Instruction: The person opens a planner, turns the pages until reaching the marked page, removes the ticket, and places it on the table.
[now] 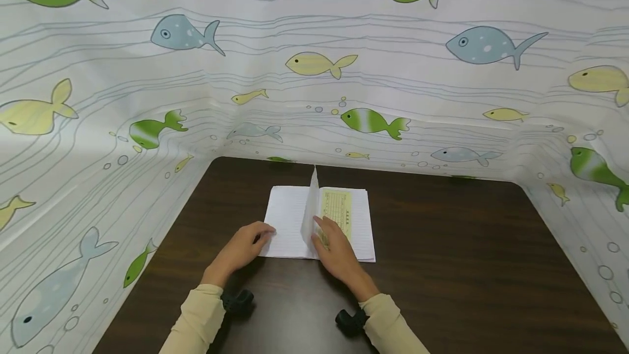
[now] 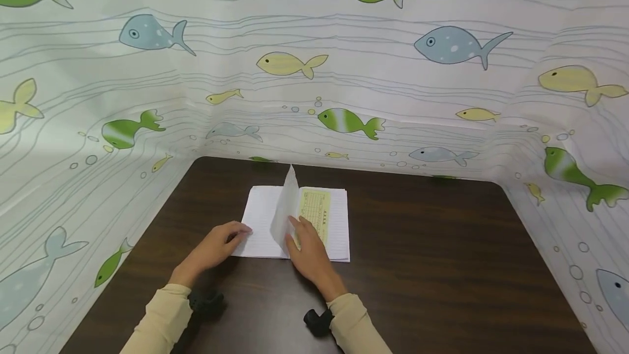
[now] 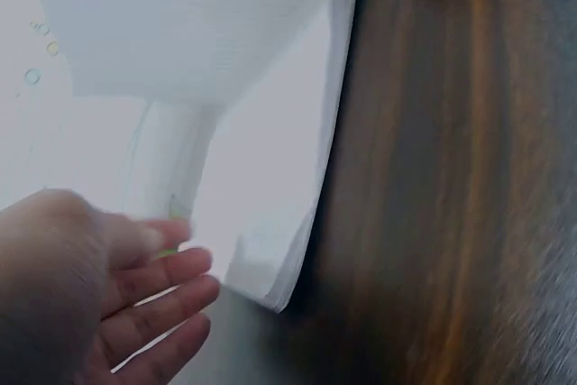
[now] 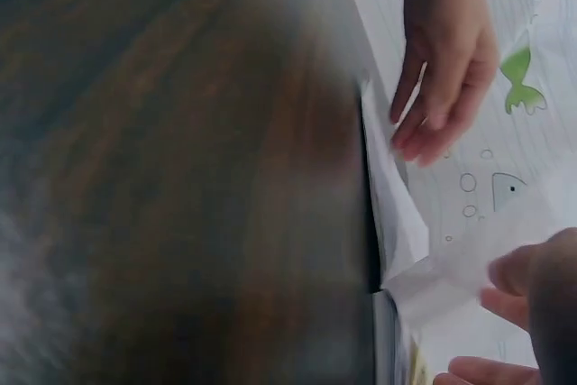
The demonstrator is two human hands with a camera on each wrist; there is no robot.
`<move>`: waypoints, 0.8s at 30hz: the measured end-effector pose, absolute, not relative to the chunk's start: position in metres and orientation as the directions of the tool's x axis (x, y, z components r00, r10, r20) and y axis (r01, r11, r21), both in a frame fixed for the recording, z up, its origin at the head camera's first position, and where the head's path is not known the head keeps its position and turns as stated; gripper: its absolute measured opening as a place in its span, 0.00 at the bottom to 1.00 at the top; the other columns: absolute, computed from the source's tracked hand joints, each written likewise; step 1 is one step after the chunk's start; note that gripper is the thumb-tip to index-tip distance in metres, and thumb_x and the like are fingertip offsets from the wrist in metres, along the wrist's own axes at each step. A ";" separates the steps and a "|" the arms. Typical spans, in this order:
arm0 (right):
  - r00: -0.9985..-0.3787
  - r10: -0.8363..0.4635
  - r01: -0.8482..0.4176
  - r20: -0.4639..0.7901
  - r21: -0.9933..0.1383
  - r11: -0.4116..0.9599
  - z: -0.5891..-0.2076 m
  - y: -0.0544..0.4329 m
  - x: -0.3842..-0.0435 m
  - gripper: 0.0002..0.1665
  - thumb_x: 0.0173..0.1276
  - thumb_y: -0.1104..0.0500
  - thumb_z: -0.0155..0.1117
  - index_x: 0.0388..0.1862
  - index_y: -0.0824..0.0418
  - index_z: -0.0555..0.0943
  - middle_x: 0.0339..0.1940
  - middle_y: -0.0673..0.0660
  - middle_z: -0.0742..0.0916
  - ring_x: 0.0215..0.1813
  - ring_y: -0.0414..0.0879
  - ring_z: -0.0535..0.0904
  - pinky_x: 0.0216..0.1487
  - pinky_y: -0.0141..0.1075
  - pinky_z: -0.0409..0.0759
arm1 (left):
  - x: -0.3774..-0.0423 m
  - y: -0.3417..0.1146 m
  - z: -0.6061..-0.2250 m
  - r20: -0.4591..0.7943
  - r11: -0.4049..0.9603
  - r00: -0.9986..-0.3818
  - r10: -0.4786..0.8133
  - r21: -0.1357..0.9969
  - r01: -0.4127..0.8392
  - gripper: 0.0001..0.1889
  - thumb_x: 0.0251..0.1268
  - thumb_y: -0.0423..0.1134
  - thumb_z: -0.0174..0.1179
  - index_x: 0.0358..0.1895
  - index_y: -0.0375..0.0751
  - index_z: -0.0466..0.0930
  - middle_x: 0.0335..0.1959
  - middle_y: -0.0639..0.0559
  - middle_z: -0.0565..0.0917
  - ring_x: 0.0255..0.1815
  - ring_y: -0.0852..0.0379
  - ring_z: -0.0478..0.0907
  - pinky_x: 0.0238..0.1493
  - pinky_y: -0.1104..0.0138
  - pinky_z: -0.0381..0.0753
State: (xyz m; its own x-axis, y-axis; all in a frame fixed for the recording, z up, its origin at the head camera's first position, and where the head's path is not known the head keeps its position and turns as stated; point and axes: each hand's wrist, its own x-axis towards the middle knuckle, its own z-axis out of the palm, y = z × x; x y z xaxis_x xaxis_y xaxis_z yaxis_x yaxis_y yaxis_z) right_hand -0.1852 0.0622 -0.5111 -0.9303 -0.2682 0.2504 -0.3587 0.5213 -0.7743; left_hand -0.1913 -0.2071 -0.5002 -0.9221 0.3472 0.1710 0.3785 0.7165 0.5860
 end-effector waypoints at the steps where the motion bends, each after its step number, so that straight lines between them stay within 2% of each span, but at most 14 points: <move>1: -0.926 -0.292 -0.364 0.238 -0.764 0.532 -0.513 0.063 -0.184 0.28 0.81 0.54 0.56 0.75 0.62 0.74 0.75 0.68 0.73 0.77 0.62 0.67 0.74 0.58 0.67 | -0.191 -0.209 -0.499 0.176 0.715 -0.932 0.317 0.602 0.356 0.12 0.76 0.28 0.57 0.56 0.31 0.84 0.53 0.39 0.86 0.57 0.39 0.83 0.60 0.44 0.80; 4: -0.914 -0.347 -0.383 0.209 -0.725 0.572 -0.518 0.065 -0.182 0.23 0.81 0.55 0.57 0.69 0.61 0.80 0.75 0.70 0.72 0.77 0.63 0.67 0.73 0.59 0.67 | -0.191 -0.213 -0.495 0.199 0.707 -0.952 0.234 0.637 0.307 0.15 0.82 0.31 0.50 0.62 0.27 0.79 0.57 0.34 0.84 0.59 0.35 0.81 0.61 0.42 0.78; 6: -0.905 -0.374 -0.401 0.203 -0.699 0.592 -0.521 0.068 -0.181 0.21 0.80 0.56 0.57 0.65 0.61 0.83 0.75 0.70 0.73 0.77 0.64 0.67 0.74 0.59 0.67 | -0.191 -0.213 -0.494 0.199 0.706 -0.961 0.193 0.651 0.277 0.19 0.83 0.36 0.50 0.66 0.26 0.75 0.60 0.32 0.82 0.61 0.34 0.80 0.62 0.40 0.77; 8: -0.896 -0.390 -0.423 0.212 -0.673 0.607 -0.523 0.069 -0.181 0.19 0.79 0.58 0.58 0.62 0.61 0.85 0.74 0.71 0.74 0.77 0.64 0.67 0.73 0.59 0.67 | -0.191 -0.210 -0.494 0.178 0.717 -0.966 0.187 0.647 0.258 0.23 0.82 0.41 0.54 0.70 0.28 0.72 0.64 0.31 0.79 0.65 0.33 0.77 0.64 0.39 0.74; 11: -0.889 -0.403 -0.440 0.218 -0.653 0.617 -0.524 0.070 -0.180 0.17 0.78 0.59 0.59 0.59 0.62 0.87 0.73 0.72 0.75 0.76 0.65 0.69 0.73 0.58 0.68 | -0.191 -0.203 -0.497 0.135 0.756 -0.957 0.255 0.589 0.285 0.29 0.75 0.43 0.64 0.71 0.31 0.71 0.70 0.32 0.74 0.70 0.33 0.72 0.67 0.39 0.71; 15: -0.889 -0.408 -0.438 0.209 -0.649 0.622 -0.523 0.071 -0.178 0.17 0.77 0.60 0.60 0.59 0.63 0.86 0.73 0.72 0.75 0.75 0.65 0.69 0.71 0.58 0.70 | -0.189 -0.197 -0.503 0.075 0.788 -0.932 0.356 0.513 0.342 0.24 0.70 0.38 0.69 0.66 0.33 0.78 0.71 0.34 0.73 0.72 0.33 0.70 0.70 0.41 0.70; 19: -0.905 -0.353 -0.417 0.239 -0.664 0.620 -0.520 0.076 -0.177 0.18 0.77 0.60 0.61 0.61 0.65 0.84 0.72 0.72 0.74 0.75 0.66 0.69 0.70 0.59 0.71 | -0.188 -0.192 -0.500 0.036 0.803 -0.926 0.376 0.485 0.345 0.20 0.68 0.32 0.69 0.62 0.33 0.81 0.69 0.34 0.76 0.71 0.34 0.72 0.69 0.42 0.70; 24: -0.936 -0.205 -0.349 0.286 -0.681 0.644 -0.516 0.091 -0.181 0.19 0.74 0.60 0.62 0.60 0.66 0.84 0.71 0.73 0.75 0.74 0.67 0.69 0.69 0.62 0.71 | -0.190 -0.177 -0.486 0.017 0.781 -0.887 0.462 0.467 0.415 0.27 0.63 0.20 0.64 0.67 0.33 0.78 0.72 0.32 0.72 0.72 0.32 0.69 0.68 0.42 0.72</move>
